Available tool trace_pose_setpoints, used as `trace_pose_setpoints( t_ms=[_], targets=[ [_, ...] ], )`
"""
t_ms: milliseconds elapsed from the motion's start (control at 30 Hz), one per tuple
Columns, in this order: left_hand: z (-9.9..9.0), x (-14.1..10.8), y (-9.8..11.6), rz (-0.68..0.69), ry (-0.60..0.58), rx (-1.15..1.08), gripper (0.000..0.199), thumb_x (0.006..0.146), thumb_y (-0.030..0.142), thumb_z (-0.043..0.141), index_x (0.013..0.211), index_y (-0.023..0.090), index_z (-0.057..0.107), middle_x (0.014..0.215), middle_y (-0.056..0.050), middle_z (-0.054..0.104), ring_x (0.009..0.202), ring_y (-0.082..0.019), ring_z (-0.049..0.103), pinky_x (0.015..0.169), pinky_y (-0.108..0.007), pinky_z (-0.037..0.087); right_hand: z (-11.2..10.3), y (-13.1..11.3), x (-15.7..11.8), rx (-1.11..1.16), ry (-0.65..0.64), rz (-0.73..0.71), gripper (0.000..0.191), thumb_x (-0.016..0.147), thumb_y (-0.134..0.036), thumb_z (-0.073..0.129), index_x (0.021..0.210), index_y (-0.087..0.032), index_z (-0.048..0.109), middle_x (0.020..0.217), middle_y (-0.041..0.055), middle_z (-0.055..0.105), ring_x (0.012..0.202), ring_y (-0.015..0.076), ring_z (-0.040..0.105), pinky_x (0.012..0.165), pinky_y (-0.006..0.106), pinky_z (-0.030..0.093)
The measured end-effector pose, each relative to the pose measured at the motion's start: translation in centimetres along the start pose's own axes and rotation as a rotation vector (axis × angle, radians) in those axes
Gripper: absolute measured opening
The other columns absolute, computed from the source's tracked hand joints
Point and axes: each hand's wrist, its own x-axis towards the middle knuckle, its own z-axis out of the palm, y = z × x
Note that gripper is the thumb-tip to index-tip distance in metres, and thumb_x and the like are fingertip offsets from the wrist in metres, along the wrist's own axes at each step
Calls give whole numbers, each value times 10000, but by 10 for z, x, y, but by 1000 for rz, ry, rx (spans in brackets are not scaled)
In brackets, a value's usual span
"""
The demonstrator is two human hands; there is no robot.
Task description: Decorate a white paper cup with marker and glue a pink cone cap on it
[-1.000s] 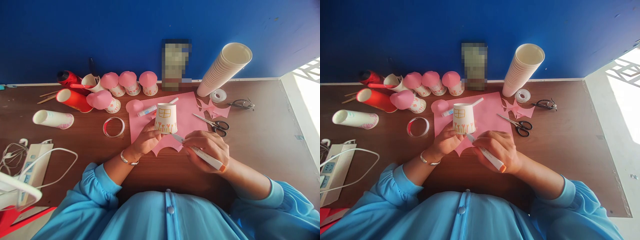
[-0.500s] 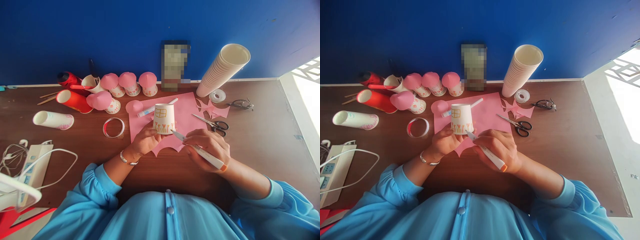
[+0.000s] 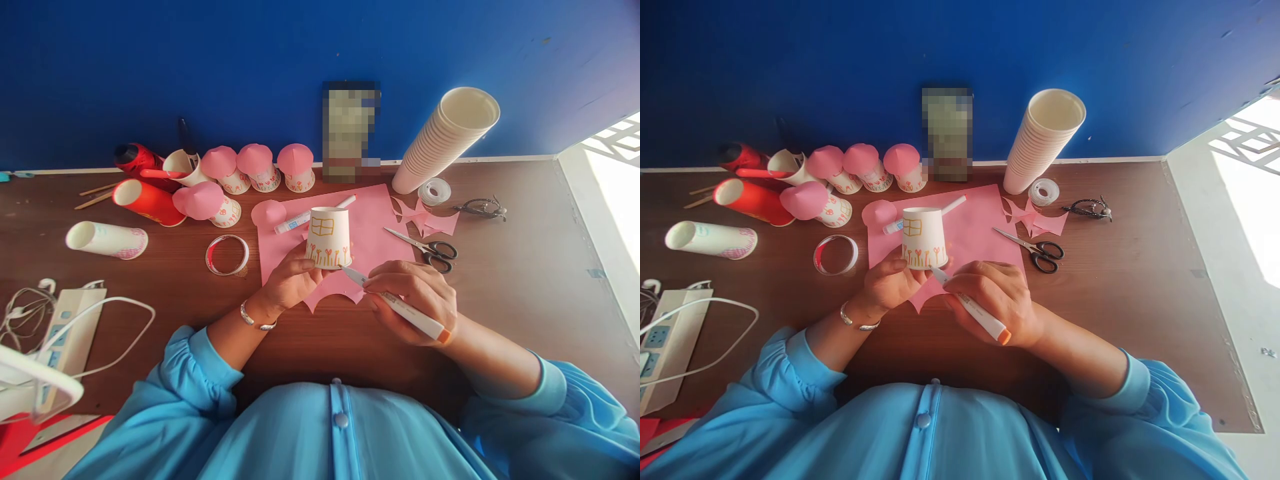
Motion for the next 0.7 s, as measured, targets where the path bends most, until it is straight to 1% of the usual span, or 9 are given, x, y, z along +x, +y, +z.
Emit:
trace_pose_setpoints(
  t_ms=[100, 300, 367, 500, 567, 633, 700],
  targets=[
    [1, 0, 0, 2, 1, 3, 611, 773, 411, 832, 1343, 232, 704, 1214, -116, 819, 1196, -379, 753, 1141, -569, 507, -1, 0, 0, 4, 10, -12, 138, 978, -130, 635, 1098, -196, 644, 755, 37, 739, 650, 176, 749, 580, 274, 627],
    [0, 0, 1, 2, 3, -9, 565, 785, 396, 828, 1313, 226, 718, 1230, -118, 811, 1145, -354, 756, 1127, -573, 510, -2, 1, -2, -25, 12, 47, 241, 932, -85, 662, 1139, -209, 655, 832, 44, 769, 694, 181, 766, 613, 275, 634],
    [-1, 0, 0, 6, 6, -10, 542, 780, 399, 827, 1282, 220, 730, 1227, -122, 810, 1168, -363, 750, 1131, -578, 509, -2, 1, -1, -21, 2, 42, 244, 927, -82, 659, 1135, -210, 654, 827, 41, 769, 683, 179, 762, 611, 276, 631],
    [-1, 0, -1, 6, 19, -2, 504, 777, 389, 814, 1248, 222, 742, 1228, -122, 812, 1291, -391, 707, 1167, -585, 495, -2, 0, 1, 0, -6, 25, 221, 935, -93, 651, 1122, -210, 656, 779, 29, 758, 664, 182, 760, 609, 285, 637],
    [-1, 0, -1, 2, 7, -5, 474, 779, 399, 818, 1210, 212, 756, 1227, -126, 815, 1290, -389, 712, 1170, -579, 500, -3, 0, 0, 4, -5, 16, 195, 959, -112, 647, 1127, -208, 661, 774, 30, 755, 659, 181, 758, 595, 286, 637],
    [-1, 0, -1, 4, -1, -9, 451, 778, 406, 828, 1177, 206, 767, 1221, -129, 818, 1283, -387, 719, 1170, -578, 508, -4, 2, -2, 12, 12, -13, 182, 1011, -148, 617, 1176, -206, 664, 790, 31, 756, 664, 178, 762, 571, 283, 632],
    [-1, 0, -2, 11, 2, -12, 446, 779, 408, 834, 1175, 214, 767, 1232, -126, 818, 1318, -396, 704, 1186, -596, 499, -3, 5, -6, 36, 60, -31, 216, 1059, -160, 569, 1251, -200, 660, 834, 37, 772, 693, 173, 779, 577, 281, 637]
  ],
)
